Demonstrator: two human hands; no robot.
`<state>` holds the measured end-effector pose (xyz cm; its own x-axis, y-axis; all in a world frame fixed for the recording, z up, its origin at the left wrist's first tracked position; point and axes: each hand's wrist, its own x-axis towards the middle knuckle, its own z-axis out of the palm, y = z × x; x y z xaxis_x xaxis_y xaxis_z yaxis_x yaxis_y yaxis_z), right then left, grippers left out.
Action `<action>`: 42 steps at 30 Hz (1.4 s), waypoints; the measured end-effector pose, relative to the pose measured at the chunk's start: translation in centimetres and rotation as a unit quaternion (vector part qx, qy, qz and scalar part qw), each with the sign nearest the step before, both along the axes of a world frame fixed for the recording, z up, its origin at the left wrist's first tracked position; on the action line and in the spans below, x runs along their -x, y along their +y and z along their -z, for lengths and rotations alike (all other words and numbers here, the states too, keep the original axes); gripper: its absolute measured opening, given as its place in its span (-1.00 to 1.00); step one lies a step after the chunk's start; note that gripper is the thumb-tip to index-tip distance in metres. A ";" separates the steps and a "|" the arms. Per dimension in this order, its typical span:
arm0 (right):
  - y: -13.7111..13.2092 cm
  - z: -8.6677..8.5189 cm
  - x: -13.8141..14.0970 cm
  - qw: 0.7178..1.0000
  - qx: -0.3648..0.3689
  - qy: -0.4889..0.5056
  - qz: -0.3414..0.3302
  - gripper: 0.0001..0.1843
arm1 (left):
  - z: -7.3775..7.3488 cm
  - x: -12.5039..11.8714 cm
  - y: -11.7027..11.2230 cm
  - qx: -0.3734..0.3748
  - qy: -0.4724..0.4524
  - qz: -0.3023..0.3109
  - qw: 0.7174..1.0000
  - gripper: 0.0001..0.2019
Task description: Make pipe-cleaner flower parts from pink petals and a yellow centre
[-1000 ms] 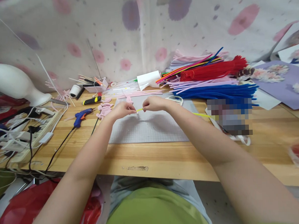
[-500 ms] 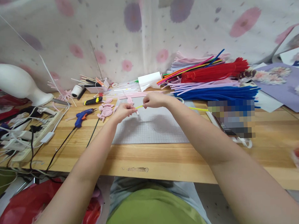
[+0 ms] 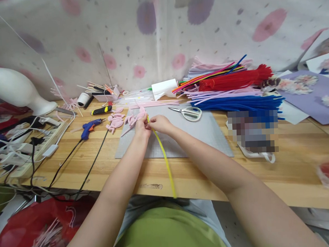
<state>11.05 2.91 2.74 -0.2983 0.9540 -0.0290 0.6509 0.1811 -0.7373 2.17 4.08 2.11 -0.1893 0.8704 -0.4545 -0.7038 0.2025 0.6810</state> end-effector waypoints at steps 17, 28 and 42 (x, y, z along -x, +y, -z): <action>2.4 -2.9 -6.0 0.961 0.133 -0.038 -0.239 -0.75 | -2.7 6.3 0.3 -0.198 0.538 0.393 0.719 -0.74; 2.1 -4.2 -5.1 0.952 0.127 -0.107 -0.258 -0.77 | -2.2 6.0 0.4 -0.260 0.653 0.427 0.568 -0.82; 0.8 -3.6 -3.8 0.994 0.035 0.038 -0.098 -0.76 | -0.2 3.2 0.1 -0.130 0.207 0.077 0.967 -0.89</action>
